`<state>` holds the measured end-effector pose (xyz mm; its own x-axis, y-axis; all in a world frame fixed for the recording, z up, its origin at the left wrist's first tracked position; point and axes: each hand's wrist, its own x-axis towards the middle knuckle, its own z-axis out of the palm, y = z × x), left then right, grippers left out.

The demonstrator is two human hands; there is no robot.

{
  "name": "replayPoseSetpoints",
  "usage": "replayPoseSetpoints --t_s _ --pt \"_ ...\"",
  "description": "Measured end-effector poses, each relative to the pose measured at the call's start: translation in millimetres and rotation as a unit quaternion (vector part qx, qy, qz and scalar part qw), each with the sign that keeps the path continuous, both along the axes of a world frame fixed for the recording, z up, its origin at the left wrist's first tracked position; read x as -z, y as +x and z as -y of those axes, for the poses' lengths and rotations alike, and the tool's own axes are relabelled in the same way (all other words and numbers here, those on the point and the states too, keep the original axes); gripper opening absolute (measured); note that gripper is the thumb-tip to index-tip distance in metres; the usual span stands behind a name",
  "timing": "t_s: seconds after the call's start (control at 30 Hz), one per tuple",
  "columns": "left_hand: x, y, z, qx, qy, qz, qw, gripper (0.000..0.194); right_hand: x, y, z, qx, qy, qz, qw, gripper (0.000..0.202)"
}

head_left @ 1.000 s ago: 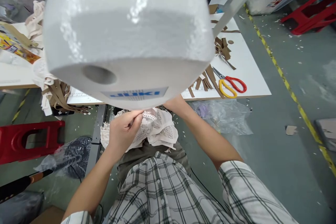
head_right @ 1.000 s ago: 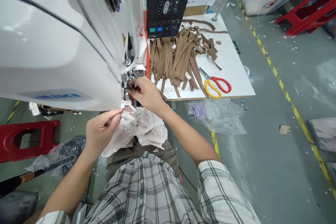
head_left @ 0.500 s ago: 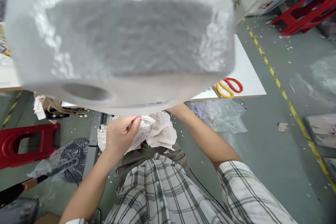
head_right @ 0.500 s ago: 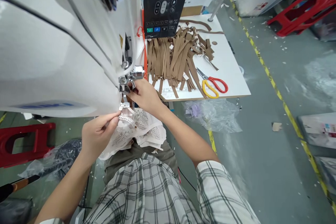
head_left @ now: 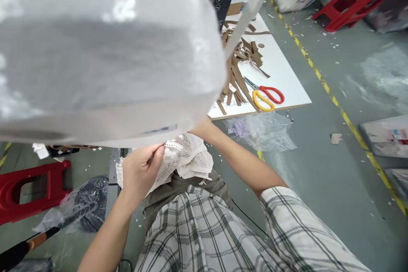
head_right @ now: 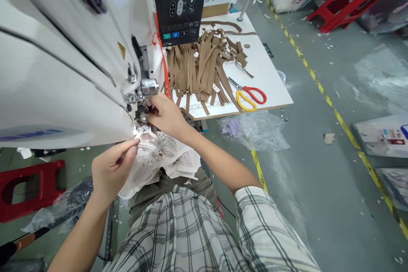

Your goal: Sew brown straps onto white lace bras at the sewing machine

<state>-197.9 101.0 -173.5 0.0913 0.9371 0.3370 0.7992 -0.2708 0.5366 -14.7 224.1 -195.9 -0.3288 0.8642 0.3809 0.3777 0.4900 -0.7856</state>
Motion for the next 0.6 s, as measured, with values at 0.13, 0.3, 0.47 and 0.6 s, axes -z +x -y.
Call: replayPoseSetpoints --t_s 0.13,0.3,0.47,0.6 --pt "0.7 -0.7 0.4 -0.012 0.009 -0.002 1.000 0.020 0.3 -2.3 -0.9 -0.004 -0.012 -0.017 1.000 0.006" --pt "0.0 -0.8 1.8 -0.025 0.013 0.007 1.000 0.020 1.1 -3.2 0.6 -0.008 0.001 -0.040 0.999 0.010" --pt "-0.7 0.7 3.1 -0.049 0.012 0.014 0.999 0.020 2.7 -2.8 0.8 -0.018 0.004 -0.052 0.998 0.012" --pt "-1.9 1.7 3.6 -0.055 0.015 0.018 0.998 0.020 5.5 -3.0 -0.7 -0.032 0.009 -0.070 0.997 0.010"
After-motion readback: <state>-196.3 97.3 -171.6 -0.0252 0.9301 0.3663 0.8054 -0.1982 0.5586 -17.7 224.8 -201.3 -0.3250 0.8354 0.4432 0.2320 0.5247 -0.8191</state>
